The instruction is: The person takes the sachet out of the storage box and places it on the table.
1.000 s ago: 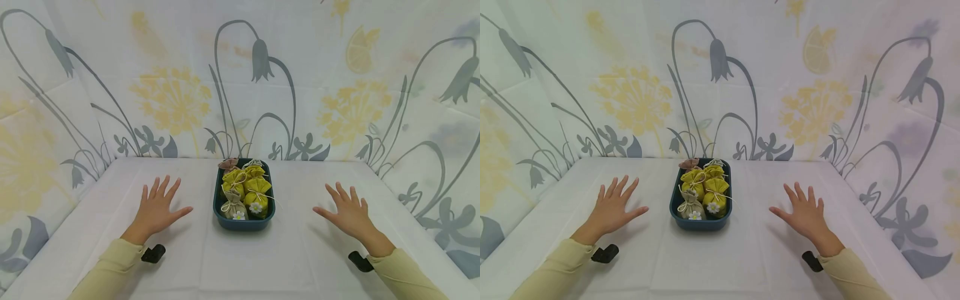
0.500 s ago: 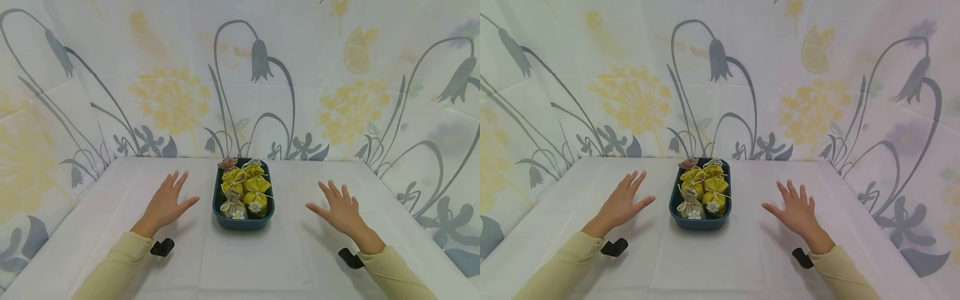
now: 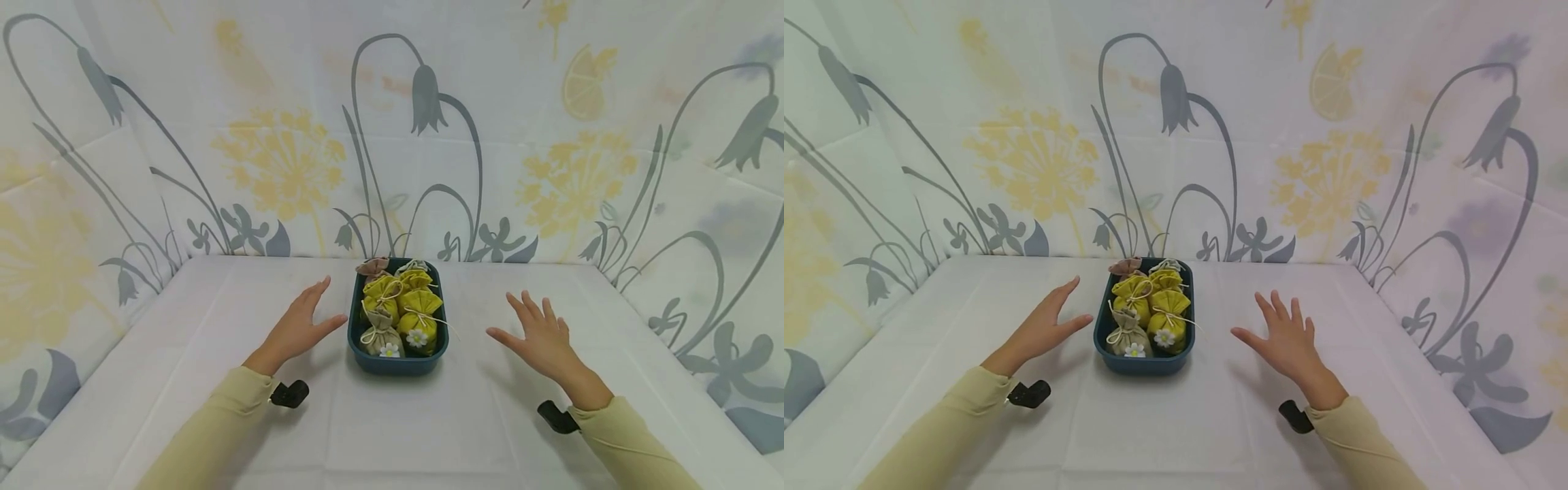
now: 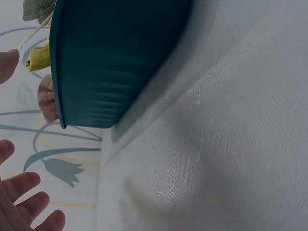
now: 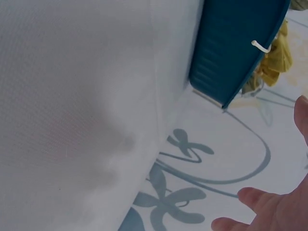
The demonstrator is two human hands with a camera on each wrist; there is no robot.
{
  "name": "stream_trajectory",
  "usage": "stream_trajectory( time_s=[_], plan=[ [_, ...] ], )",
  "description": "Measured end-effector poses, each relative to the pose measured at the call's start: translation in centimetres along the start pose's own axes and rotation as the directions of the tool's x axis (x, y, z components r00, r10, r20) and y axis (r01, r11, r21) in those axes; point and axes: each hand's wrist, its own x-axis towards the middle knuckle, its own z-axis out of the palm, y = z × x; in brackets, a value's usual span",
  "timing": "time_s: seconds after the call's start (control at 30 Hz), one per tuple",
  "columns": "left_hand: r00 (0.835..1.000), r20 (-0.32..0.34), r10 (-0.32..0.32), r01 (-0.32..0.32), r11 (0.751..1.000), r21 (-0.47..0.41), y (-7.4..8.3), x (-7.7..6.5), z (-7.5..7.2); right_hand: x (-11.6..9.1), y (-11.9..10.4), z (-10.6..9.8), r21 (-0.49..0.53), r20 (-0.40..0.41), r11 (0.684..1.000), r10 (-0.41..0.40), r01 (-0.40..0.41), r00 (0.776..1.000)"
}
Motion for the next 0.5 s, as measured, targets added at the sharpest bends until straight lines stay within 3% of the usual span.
stream_trajectory(
  time_s=[0.23,0.5],
  plan=[
    [1.0,0.025,0.005,-0.003,0.996,-0.092,0.3,0.6,1.1,0.4,-0.7,0.3,-0.004,-0.005,1.0,-0.014,0.014,1.0],
    [0.998,0.051,-0.029,0.037,0.985,-0.168,0.9,1.1,1.9,0.9,-1.6,0.6,0.017,0.011,1.0,-0.026,0.026,1.0]
  ],
)
